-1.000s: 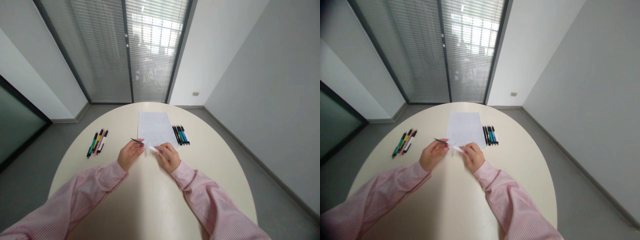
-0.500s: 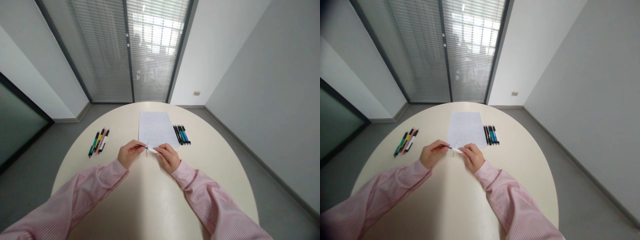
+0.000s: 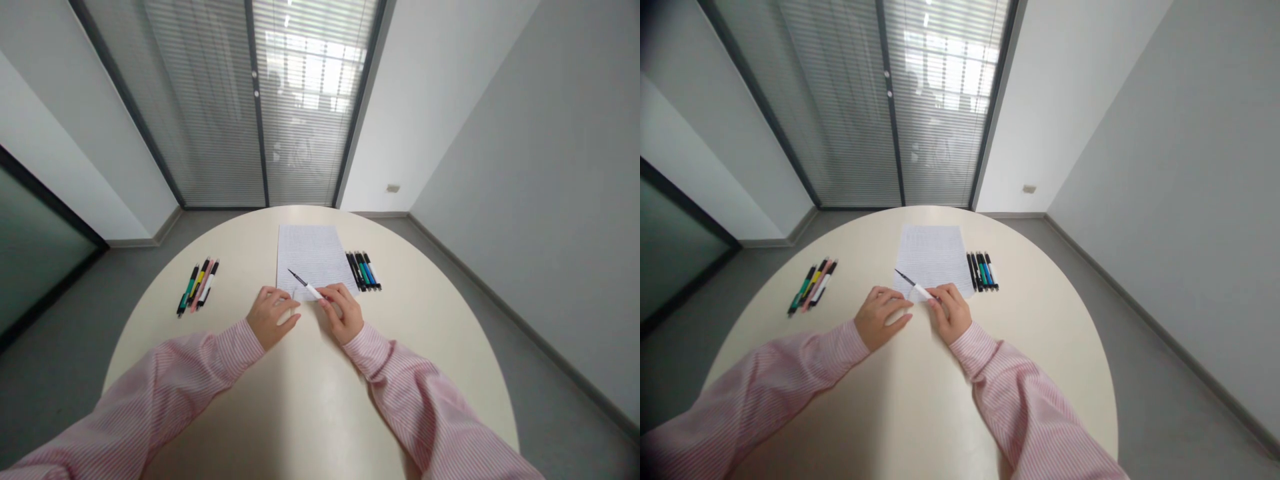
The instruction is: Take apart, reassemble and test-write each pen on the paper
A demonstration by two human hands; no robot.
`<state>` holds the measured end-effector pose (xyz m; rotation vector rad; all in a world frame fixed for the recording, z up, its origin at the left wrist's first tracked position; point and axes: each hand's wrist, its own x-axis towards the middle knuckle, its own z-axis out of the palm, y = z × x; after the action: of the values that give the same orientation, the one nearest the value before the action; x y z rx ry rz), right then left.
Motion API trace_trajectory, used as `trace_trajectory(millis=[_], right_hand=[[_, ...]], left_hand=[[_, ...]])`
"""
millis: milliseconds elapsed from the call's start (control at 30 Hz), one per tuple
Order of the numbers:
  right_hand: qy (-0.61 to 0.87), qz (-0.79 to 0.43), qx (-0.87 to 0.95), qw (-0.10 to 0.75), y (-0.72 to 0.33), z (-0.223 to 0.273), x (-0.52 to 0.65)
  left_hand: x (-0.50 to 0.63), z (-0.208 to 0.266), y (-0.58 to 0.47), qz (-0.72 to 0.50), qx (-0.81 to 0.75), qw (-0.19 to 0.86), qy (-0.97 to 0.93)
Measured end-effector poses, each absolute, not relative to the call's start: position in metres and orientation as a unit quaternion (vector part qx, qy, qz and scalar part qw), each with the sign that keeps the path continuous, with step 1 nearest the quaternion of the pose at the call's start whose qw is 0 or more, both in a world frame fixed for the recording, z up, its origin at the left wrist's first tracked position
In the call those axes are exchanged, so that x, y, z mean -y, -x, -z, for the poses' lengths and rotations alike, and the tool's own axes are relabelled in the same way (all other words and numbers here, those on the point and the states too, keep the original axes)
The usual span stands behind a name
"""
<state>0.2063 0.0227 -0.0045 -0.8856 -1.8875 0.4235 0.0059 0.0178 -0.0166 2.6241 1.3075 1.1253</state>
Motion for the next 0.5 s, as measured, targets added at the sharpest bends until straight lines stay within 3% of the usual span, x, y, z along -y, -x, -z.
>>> trace_trajectory(millis=[233,500], right_hand=[[0.373,-0.171,0.771,0.488,-0.210,0.007,-0.019],[0.385,-0.157,0.768,0.487,-0.212,0.008,-0.017]], left_hand=[[-0.017,0.021,-0.007,-0.382,-0.424,0.067,-0.819],[-0.024,0.008,-0.003,-0.600,-0.414,0.442,-0.523]])
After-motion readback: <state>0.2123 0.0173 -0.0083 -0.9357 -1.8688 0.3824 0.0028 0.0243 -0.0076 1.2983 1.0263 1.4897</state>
